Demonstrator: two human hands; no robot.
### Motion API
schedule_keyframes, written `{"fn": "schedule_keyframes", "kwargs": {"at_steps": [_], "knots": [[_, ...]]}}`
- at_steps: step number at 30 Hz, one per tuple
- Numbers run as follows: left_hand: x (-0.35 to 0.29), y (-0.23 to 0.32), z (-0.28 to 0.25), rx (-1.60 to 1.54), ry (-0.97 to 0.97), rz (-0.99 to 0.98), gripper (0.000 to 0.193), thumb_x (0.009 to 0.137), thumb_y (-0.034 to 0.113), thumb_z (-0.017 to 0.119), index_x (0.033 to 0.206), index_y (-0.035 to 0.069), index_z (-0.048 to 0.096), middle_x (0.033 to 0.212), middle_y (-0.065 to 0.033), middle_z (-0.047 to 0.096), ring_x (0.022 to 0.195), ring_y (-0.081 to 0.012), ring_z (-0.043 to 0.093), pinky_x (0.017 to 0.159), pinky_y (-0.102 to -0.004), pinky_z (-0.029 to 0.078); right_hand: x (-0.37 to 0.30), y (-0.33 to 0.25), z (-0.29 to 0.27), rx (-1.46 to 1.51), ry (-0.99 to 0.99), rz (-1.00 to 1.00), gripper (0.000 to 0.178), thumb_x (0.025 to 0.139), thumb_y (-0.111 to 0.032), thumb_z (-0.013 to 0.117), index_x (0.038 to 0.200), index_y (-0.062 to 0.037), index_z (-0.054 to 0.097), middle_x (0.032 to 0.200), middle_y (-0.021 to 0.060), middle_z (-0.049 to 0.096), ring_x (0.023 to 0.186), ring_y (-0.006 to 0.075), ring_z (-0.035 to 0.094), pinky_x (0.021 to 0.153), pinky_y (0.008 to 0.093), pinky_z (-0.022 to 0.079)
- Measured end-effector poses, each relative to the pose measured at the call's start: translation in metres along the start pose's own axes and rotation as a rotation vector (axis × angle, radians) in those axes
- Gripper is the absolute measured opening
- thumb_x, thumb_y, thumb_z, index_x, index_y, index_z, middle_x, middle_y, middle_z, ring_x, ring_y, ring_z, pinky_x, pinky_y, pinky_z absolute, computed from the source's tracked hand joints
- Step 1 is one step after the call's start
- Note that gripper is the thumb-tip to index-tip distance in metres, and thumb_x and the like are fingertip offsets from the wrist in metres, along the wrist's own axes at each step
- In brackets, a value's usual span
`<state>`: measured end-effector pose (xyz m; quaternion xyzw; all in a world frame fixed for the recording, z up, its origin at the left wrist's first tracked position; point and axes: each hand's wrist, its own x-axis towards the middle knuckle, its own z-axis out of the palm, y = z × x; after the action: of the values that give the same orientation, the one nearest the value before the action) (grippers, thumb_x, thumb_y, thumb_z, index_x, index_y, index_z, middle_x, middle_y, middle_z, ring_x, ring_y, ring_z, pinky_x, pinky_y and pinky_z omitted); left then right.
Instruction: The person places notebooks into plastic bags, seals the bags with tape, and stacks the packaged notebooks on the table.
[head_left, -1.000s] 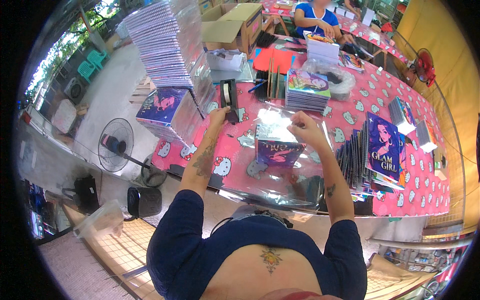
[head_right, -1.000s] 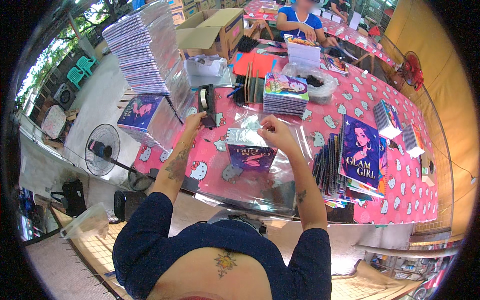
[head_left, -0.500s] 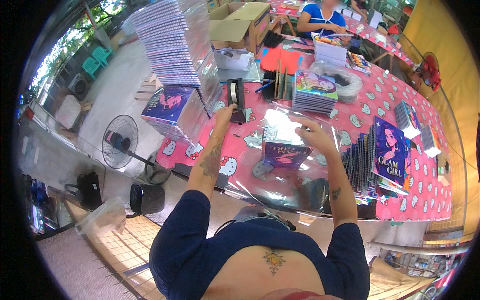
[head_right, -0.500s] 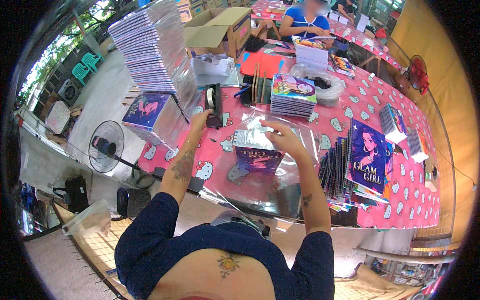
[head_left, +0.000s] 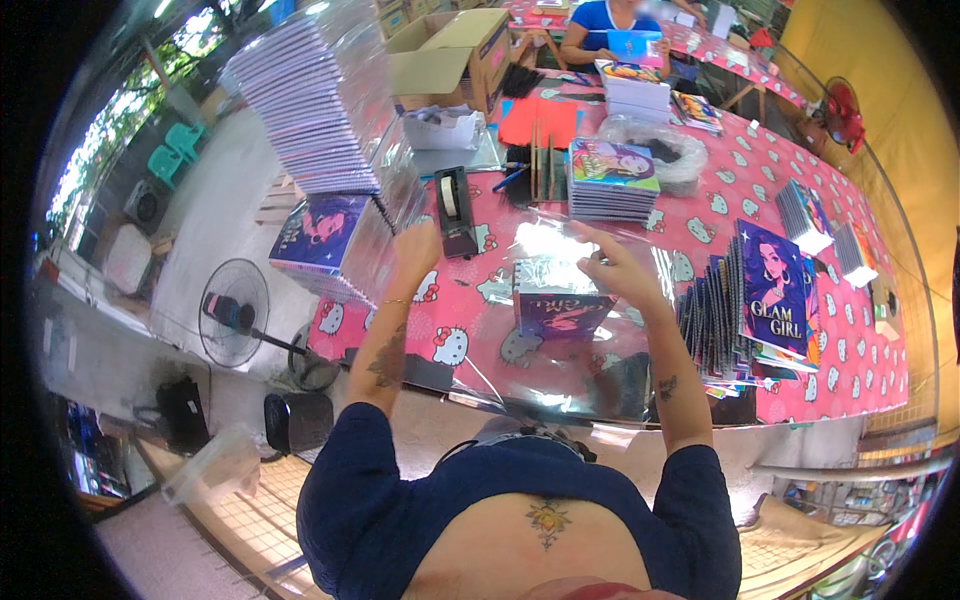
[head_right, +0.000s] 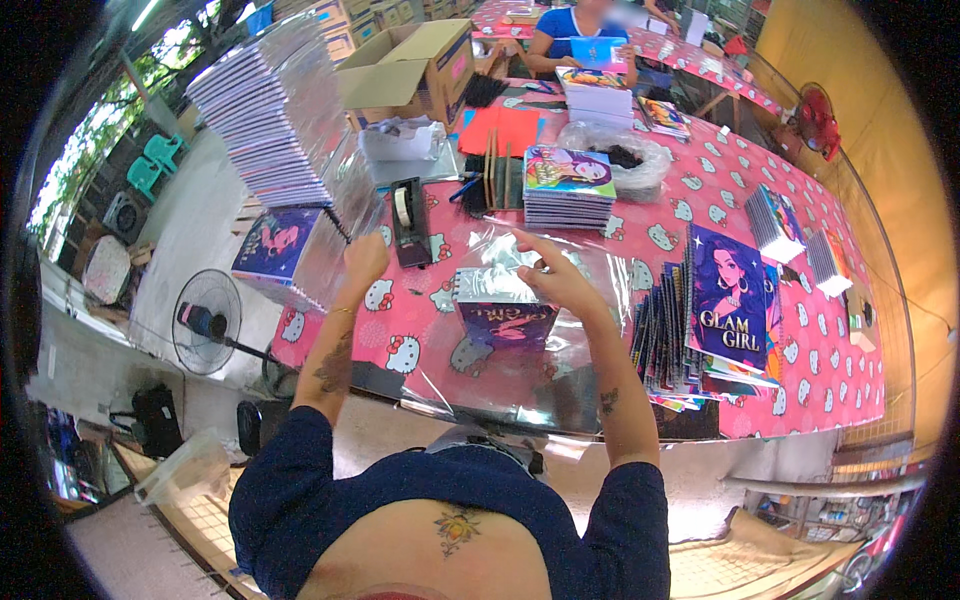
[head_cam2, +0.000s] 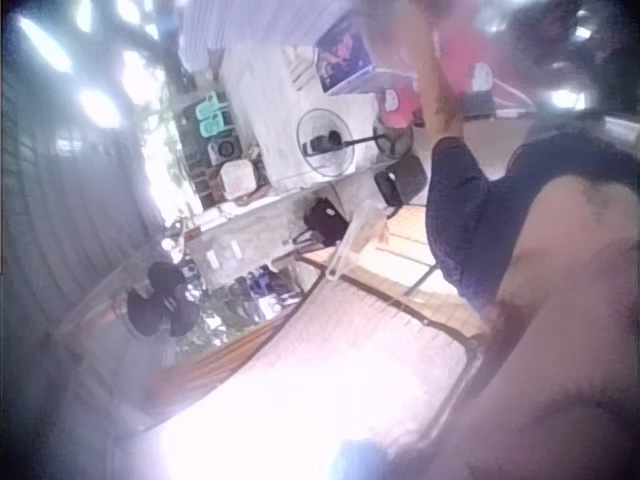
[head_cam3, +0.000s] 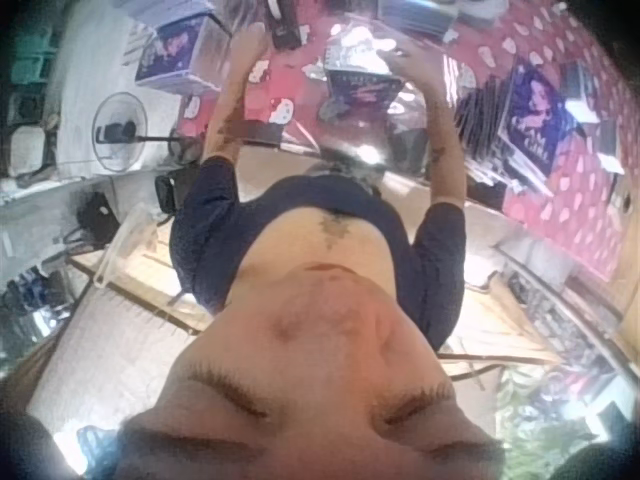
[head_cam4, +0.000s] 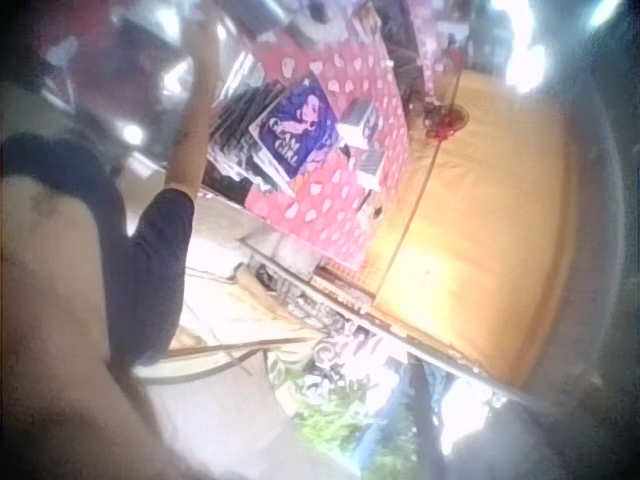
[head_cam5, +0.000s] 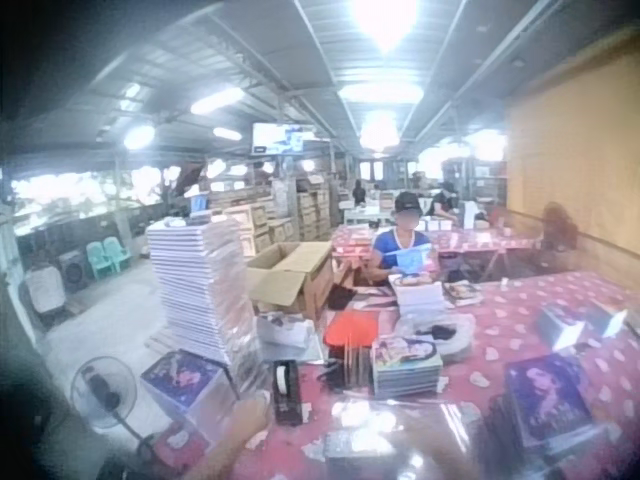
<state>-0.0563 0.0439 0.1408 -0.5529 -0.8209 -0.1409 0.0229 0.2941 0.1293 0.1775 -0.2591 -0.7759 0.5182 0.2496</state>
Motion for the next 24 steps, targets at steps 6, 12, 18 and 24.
{"fn": "schedule_keyframes", "kwargs": {"at_steps": [6, 12, 18, 24], "knots": [[0.037, 0.145, -0.098, -0.288, -0.503, 1.06, 0.027, 0.083, 0.028, 0.069, 0.089, 0.003, 0.059, 0.072, -0.013, 0.064, 0.068, -0.0316, 0.063, 0.061, -0.0406, 0.047, -0.001, -0.005, 0.0, 0.072, -0.002, 0.061, 0.069, 0.088, -0.014, 0.064, 0.15, -0.0174, 0.034, 0.117, 0.0064, 0.052, 0.078, 0.0088, 0.049, 0.067, 0.0237, 0.046], [0.08, 0.106, 0.051, -0.568, -1.366, 0.603, 0.043, 0.091, 0.036, 0.062, 0.12, 0.004, 0.058, 0.111, -0.002, 0.064, 0.099, -0.0141, 0.057, 0.083, -0.033, 0.046, 0.0, -0.023, 0.007, 0.093, -0.042, 0.107, 0.072, 0.087, -0.016, 0.065, 0.151, -0.0179, 0.032, 0.092, 0.0039, 0.056, 0.07, 0.0079, 0.049, 0.061, 0.0234, 0.044], [0.017, 0.077, 0.065, -1.175, -0.973, 0.296, 0.046, 0.096, 0.026, 0.057, 0.135, 0.004, 0.05, 0.117, -0.0054, 0.066, 0.099, -0.0109, 0.065, 0.074, -0.0317, 0.058, -0.012, 0.011, 0.009, 0.162, 0.183, -0.059, 0.081, 0.082, -0.018, 0.074, 0.151, -0.0166, 0.031, 0.124, 0.0107, 0.049, 0.093, 0.0157, 0.055, 0.08, 0.0292, 0.048], [-0.117, 0.088, 0.055, -1.503, -0.336, 0.13, 0.067, 0.076, 0.003, 0.076, 0.135, 0.006, 0.046, 0.118, -0.0065, 0.062, 0.105, -0.0163, 0.062, 0.084, -0.029, 0.053, -0.05, 0.08, 0.041, 0.276, 0.295, 0.06, 0.089, 0.066, -0.022, 0.09, 0.139, -0.001, 0.044, 0.114, 0.0078, 0.059, 0.104, 0.0148, 0.055, 0.094, 0.0311, 0.043]]}}
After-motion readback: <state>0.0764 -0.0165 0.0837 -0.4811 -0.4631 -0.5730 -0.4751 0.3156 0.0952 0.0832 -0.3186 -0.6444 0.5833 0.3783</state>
